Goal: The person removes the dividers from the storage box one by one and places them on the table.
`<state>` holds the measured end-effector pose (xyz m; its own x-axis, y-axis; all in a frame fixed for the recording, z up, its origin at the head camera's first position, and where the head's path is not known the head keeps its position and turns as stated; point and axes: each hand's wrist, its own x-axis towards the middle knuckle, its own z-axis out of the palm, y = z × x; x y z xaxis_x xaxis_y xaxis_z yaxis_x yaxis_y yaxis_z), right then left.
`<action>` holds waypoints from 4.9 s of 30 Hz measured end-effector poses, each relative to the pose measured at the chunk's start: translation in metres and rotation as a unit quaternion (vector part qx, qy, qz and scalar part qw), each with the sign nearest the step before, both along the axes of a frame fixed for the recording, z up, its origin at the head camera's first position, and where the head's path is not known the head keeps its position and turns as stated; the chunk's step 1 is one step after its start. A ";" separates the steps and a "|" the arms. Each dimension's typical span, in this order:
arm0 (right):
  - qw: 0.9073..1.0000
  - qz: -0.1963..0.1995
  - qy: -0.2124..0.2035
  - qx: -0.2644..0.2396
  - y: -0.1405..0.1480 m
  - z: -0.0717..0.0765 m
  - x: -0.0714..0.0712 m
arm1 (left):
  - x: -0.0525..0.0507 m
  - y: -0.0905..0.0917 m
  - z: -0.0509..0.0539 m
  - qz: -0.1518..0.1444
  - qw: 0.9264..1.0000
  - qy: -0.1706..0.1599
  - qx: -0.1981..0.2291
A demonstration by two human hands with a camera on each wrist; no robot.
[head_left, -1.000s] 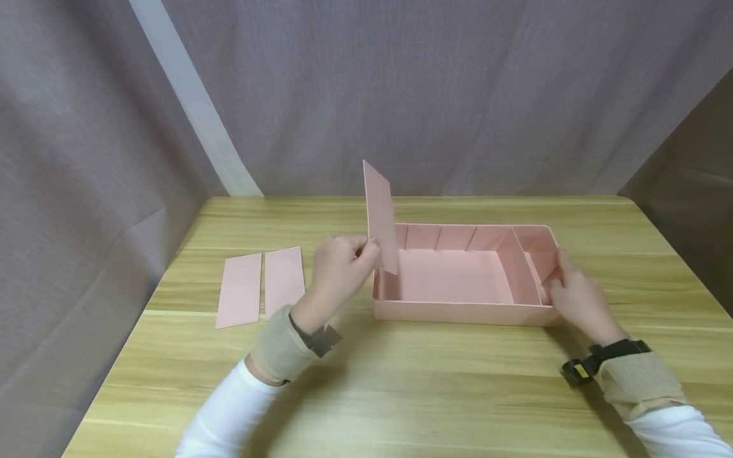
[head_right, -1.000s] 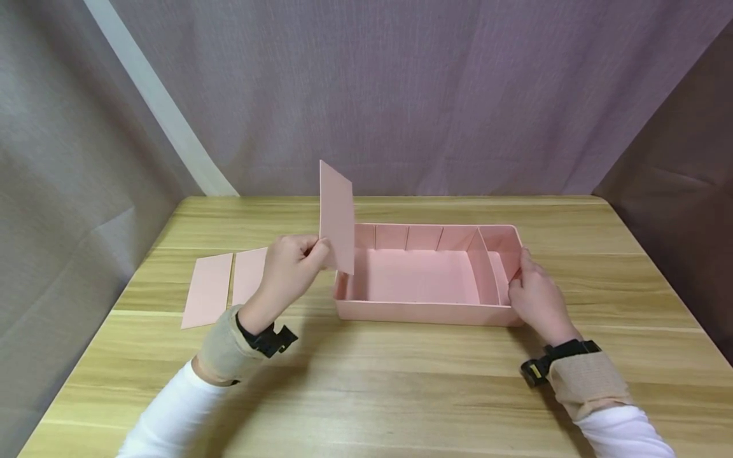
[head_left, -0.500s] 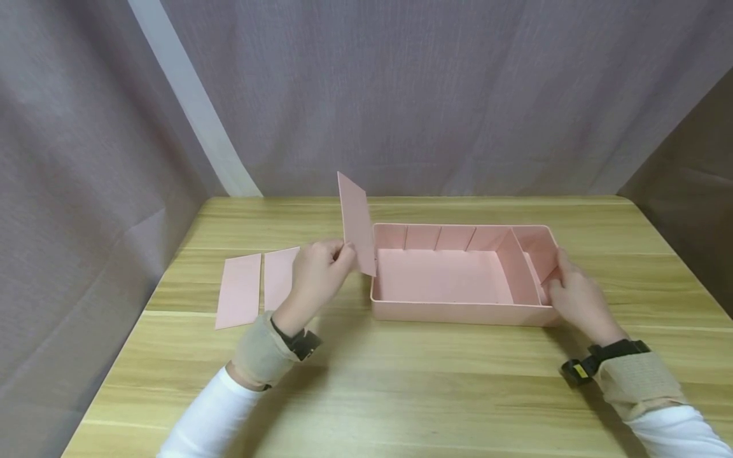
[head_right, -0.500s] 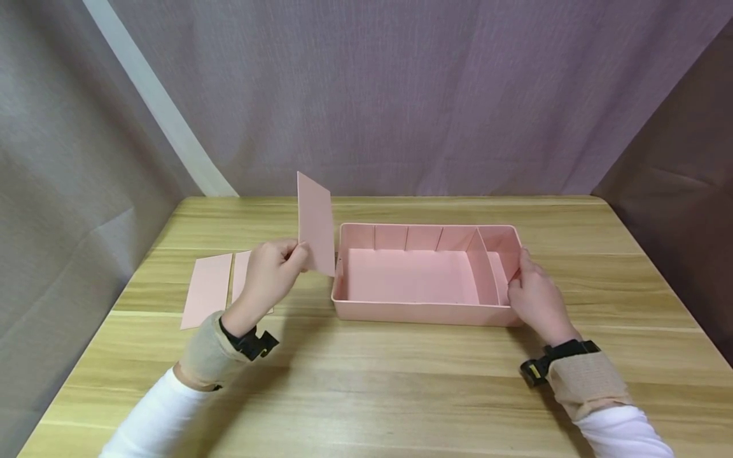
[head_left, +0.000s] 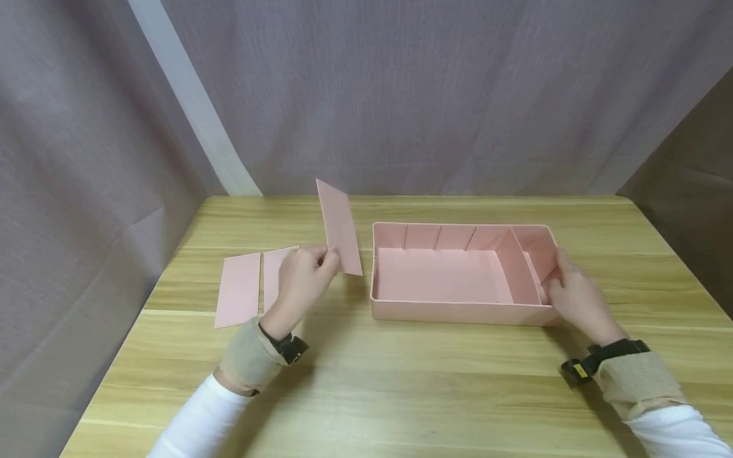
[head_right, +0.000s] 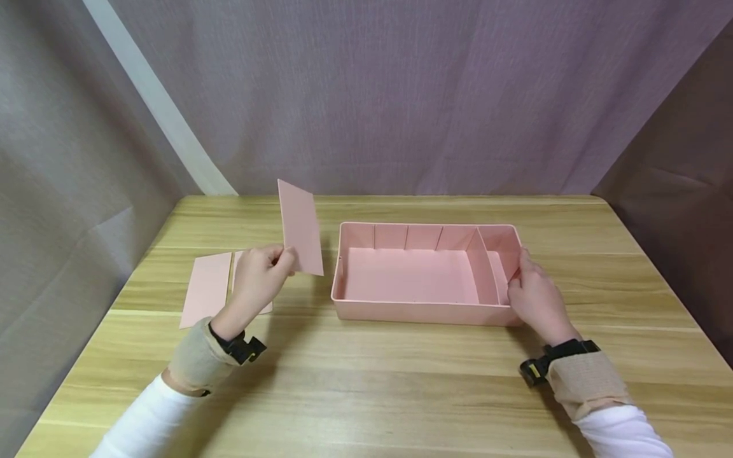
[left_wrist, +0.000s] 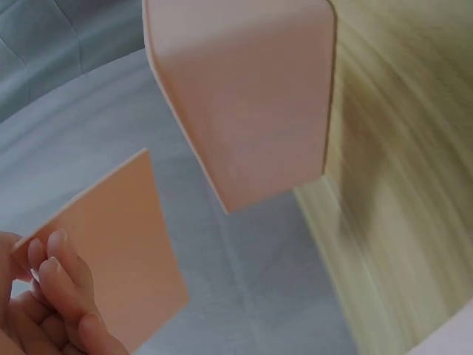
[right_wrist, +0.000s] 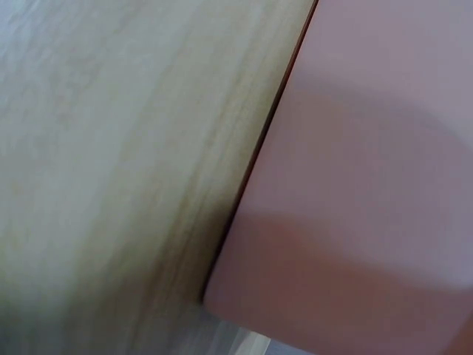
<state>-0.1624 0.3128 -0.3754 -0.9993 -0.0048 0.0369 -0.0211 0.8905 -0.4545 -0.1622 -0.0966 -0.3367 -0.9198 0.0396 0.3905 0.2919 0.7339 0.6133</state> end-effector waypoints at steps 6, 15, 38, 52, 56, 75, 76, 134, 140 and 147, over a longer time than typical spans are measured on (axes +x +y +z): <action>1.000 -0.001 -0.008 -0.003 0.000 0.001 0.000 | 0.000 -0.006 -0.007 0.010 1.000 -0.018 -0.016; 1.000 -0.002 -0.015 -0.010 0.000 0.001 0.000 | 0.000 -0.012 -0.014 0.013 0.999 -0.044 -0.025; 1.000 -0.001 -0.006 -0.004 -0.001 0.002 0.000 | -0.005 -0.021 -0.039 0.018 0.987 -0.142 -0.068; 1.000 -0.001 -0.002 -0.005 -0.001 0.002 0.000 | -0.007 -0.025 -0.047 0.019 0.968 -0.222 -0.119; 1.000 -0.002 -0.006 -0.010 -0.001 0.002 0.000 | -0.007 -0.026 -0.048 0.028 0.963 -0.236 -0.129; 1.000 -0.005 0.001 -0.002 -0.002 0.002 0.001 | -0.007 -0.039 -0.057 0.041 0.953 -0.266 -0.137; 1.000 -0.004 0.002 -0.001 -0.002 0.002 0.001 | -0.007 -0.040 -0.057 0.040 0.952 -0.269 -0.139; 1.000 -0.013 -0.021 -0.010 -0.001 0.000 -0.002 | -0.017 -0.048 -0.054 0.002 0.906 -0.361 -0.222; 1.000 -0.011 -0.025 -0.011 0.000 0.000 -0.002 | -0.017 -0.048 -0.055 -0.001 0.908 -0.355 -0.221; 1.000 -0.008 -0.019 -0.010 -0.001 0.001 -0.001 | -0.017 -0.049 -0.055 -0.001 0.908 -0.358 -0.220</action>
<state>-0.1635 0.3119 -0.3748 -0.9999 0.0107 -0.0006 0.0097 0.8818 -0.4716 -0.1795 -0.1452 -0.3916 -0.9317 0.0481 -0.3602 -0.0643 0.9537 0.2938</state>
